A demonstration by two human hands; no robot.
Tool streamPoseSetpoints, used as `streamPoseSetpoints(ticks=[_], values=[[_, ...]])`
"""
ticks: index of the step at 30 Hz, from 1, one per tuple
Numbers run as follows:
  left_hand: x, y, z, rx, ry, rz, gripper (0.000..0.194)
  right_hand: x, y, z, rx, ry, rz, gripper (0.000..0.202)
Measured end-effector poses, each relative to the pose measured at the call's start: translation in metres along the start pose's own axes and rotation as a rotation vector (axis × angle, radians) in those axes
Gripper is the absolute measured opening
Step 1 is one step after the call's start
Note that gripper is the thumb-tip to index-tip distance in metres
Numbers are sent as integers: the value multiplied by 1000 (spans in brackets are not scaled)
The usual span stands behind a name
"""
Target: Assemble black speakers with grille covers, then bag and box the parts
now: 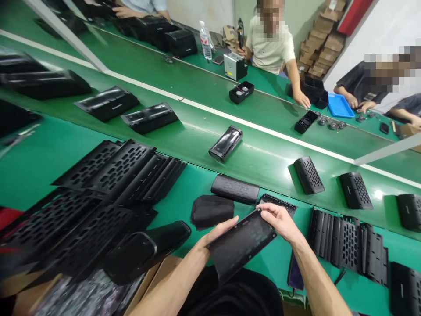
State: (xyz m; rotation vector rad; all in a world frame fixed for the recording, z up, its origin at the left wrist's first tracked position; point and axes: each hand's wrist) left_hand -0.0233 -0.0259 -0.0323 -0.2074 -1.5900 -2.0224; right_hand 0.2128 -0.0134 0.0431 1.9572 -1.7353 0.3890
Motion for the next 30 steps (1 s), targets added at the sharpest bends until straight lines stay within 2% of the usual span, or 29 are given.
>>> streamPoseSetpoints(ticks=[2,4,6,10,13,16,18,21,23,24,26,28,30], values=[[12,-3,-3,91,64,77,56,-36,9,-19,5,-3,-4,44],[29,-2,-3,168,151,115,62,-88,25,-40,-41,-8,120,40],[46,1,-2,226,228,125,68,-149,49,-55,-74,23,273,35],[71,9,-7,303,349,162,78,-261,104,-63,-66,84,400,43],[81,11,-16,326,397,200,83,-309,136,-54,-102,133,436,46],[85,10,-22,319,437,225,85,-324,148,-52,-156,179,417,36],[84,8,-23,309,459,217,88,-318,141,-61,-180,203,391,28],[79,2,-19,336,475,148,89,-281,107,-83,-215,187,328,23],[73,-3,-14,384,506,95,86,-235,72,-94,-232,82,263,30],[69,-4,-12,407,525,66,84,-208,54,-96,-228,-29,203,38],[62,-5,-5,427,554,7,82,-147,22,-89,-175,-214,102,66],[53,-2,3,401,582,-54,84,-91,3,-69,-110,-227,104,89],[45,4,11,337,606,-96,86,-45,-3,-43,-76,-198,128,94]])
Point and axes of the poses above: each hand's wrist, its own x-axis away from the middle knuckle, its own y-axis out of the palm, z = x × y, and after that the axes turned 6 degrees about -x, right-handed
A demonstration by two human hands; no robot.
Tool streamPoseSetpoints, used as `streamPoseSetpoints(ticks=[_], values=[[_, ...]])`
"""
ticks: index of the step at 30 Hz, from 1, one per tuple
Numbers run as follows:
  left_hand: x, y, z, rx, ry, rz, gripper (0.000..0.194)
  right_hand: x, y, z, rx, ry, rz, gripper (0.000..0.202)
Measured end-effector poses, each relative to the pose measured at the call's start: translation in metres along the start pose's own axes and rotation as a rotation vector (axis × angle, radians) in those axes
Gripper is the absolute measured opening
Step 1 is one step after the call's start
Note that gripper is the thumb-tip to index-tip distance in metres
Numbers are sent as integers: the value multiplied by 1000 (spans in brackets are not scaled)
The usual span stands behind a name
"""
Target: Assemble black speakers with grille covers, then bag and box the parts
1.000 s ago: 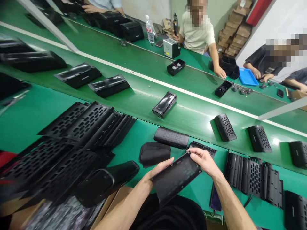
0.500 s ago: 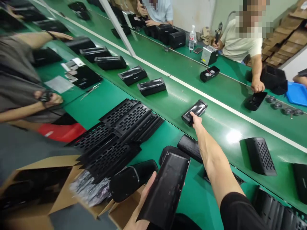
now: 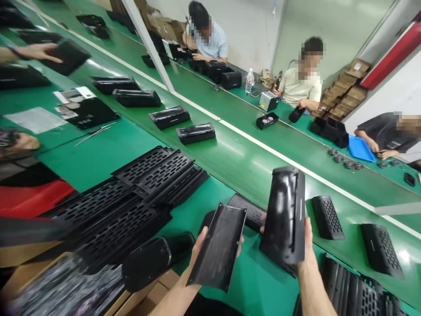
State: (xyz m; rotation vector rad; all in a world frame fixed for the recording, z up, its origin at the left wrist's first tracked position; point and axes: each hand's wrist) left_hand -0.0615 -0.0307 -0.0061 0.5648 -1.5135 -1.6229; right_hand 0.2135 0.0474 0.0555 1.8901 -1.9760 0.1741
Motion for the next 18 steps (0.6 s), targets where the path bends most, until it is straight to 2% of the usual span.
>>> streamPoseSetpoints(ticks=[2,4,6,8,11,13,18], values=[[-10,6,-3,-66,-10,-38,86,38,-5,15,-11,68,-2,91],[-18,8,-8,-126,-25,-53,85,67,-8,20,-46,98,14,83],[-24,6,-17,-168,-28,-76,82,89,-12,13,-38,62,27,83],[-30,2,-29,-188,-31,-111,78,104,-15,0,72,-12,8,91],[-37,2,-49,-192,-28,-138,67,115,-13,-17,357,-93,-2,101],[-40,7,-60,-200,-18,-141,64,118,-9,-19,495,-93,12,103],[-43,20,-71,-238,-6,-185,73,122,3,-12,591,-120,26,102]])
Point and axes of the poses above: each hand's wrist, its own x-axis away from the middle knuckle, its own y-axis out of the palm, z = x × y, and after that the axes turned 6 degrees about -x, right-handed
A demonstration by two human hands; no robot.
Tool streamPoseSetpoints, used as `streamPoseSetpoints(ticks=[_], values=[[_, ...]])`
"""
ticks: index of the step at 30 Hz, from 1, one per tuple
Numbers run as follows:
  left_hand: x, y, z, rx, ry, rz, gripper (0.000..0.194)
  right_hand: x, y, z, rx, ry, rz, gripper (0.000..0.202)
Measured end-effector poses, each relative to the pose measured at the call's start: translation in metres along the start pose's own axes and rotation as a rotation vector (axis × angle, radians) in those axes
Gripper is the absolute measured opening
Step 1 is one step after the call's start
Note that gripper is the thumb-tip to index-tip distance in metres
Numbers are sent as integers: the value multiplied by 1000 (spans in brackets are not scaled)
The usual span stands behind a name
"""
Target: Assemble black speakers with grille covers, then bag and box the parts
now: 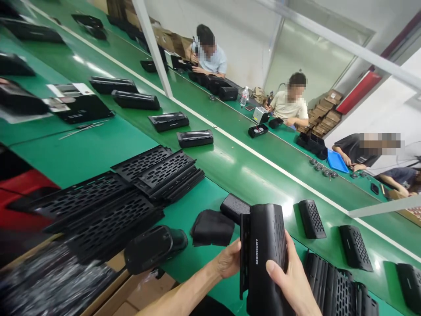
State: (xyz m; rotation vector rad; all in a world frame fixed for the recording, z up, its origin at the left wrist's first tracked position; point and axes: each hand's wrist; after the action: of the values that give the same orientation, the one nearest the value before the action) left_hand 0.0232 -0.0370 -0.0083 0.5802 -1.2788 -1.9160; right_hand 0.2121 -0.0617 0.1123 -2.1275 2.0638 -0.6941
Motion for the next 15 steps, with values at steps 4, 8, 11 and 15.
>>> streamPoseSetpoints(ticks=[4,8,11,15], values=[[-1,2,-1,-52,8,-32,78,7,9,-11,56,-33,-28,98],[-1,-1,-8,-69,17,-47,74,7,10,-18,104,-30,-68,99],[-1,-4,-12,-60,-1,-47,73,6,6,-18,143,9,-133,102],[2,-5,-12,-73,-64,-66,72,9,2,-16,192,57,-197,104]])
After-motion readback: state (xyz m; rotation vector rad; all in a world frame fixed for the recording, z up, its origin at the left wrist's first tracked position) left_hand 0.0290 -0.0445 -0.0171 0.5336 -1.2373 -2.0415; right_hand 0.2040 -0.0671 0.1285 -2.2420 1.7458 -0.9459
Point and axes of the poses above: each hand's wrist, its own x-axis away from the middle knuckle, its own y-axis out of the palm, z = x × y, and after that the axes turned 6 degrees about -x, right-handed
